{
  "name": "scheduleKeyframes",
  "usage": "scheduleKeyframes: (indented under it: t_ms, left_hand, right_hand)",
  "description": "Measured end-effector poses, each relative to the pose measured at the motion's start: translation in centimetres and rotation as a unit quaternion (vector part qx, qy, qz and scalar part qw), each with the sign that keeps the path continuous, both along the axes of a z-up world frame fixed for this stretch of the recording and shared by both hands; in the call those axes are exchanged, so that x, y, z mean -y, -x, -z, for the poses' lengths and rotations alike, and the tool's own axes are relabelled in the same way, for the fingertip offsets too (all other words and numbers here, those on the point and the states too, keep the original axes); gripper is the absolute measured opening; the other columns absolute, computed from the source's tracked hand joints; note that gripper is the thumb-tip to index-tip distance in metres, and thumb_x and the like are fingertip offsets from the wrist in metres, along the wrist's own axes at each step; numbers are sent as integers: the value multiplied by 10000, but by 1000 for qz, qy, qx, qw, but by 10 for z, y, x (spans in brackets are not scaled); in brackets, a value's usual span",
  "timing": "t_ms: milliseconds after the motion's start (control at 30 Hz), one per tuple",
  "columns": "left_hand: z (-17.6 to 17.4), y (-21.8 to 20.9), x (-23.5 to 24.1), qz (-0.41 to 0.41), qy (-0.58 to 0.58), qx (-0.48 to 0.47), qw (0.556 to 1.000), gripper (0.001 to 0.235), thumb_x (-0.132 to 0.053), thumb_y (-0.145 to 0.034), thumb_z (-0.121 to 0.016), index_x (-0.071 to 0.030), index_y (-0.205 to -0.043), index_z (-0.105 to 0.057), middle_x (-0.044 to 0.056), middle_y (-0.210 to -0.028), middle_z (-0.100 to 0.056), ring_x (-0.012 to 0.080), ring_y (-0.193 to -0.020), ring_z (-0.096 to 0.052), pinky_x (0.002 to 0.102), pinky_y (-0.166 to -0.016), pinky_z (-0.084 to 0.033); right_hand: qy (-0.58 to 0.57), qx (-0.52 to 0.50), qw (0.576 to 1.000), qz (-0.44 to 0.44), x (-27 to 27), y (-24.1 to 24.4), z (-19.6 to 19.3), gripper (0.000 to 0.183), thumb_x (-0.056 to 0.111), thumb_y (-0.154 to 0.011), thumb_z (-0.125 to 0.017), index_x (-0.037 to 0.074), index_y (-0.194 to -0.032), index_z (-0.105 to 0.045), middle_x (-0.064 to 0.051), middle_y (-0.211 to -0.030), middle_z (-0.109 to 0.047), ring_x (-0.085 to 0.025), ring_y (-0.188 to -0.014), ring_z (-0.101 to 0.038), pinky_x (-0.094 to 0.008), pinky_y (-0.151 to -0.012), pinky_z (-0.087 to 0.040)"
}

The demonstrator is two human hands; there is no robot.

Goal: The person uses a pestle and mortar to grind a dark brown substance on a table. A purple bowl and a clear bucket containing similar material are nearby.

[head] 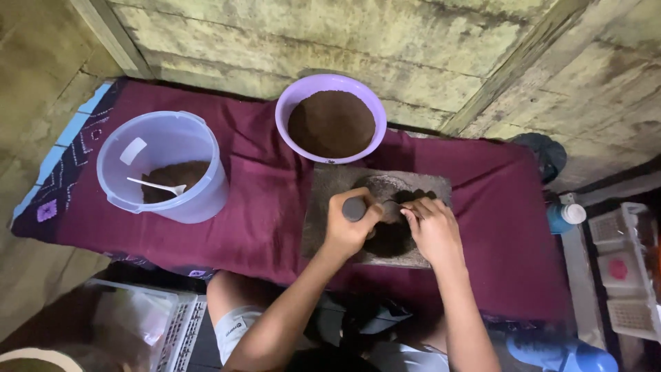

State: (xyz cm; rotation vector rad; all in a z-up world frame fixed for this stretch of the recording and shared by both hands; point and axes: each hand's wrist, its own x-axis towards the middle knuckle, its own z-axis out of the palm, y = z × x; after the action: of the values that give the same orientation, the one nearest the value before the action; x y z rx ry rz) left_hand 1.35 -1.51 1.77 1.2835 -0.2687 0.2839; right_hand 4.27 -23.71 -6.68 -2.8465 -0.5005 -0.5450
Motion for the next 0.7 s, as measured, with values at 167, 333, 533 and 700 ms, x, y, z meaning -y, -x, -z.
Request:
scheduleKeyframes:
  t_ms: [167, 333, 533, 700]
  left_hand:
    - [33, -20, 3, -39, 34, -23, 998, 238, -60, -784, -677, -77, -572, -571, 42, -398, -466, 74, -436, -432, 225, -462, -343]
    - [12, -7, -13, -60, 28, -20, 998, 248, 5, -749, -666, -73, -541, -557, 48, -385, -462, 95, -414, -436, 234, -464, -336]
    - [24, -1, -8, -54, 59, -8, 997, 279, -23, -782, -678, -87, -529, -578, 60, -383, -494, 108, -377, -442, 225, -446, -368]
    - [36, -4, -12, -114, 54, 4, 992, 279, -68, -812, -657, -83, -541, -593, 56, -401, -500, 122, -401, -447, 257, -451, -390]
  right_hand:
    - [-6, -21, 1000, 4, -1, -2, -7, 184, 365, -1004, -628, 254, -1026, -773, 25, -921, -702, -258, -970, -670, -433, -779, -535]
    - [15, -1, 1000, 15, -6, -7, -8, 215, 389, -1011, -614, 248, -1016, -776, 24, -912, -715, -252, -968, -677, -427, -784, -544]
    - [-3, -14, 1000, -4, 0, -6, -2, 185, 369, -1000, -617, 248, -989, -757, 18, -871, -711, -260, -913, -702, -424, -767, -544]
    - [-1, 4, 1000, 9, -1, -3, -4, 197, 387, -1011, -598, 266, -993, -753, 37, -885, -710, -240, -903, -702, -404, -775, -535]
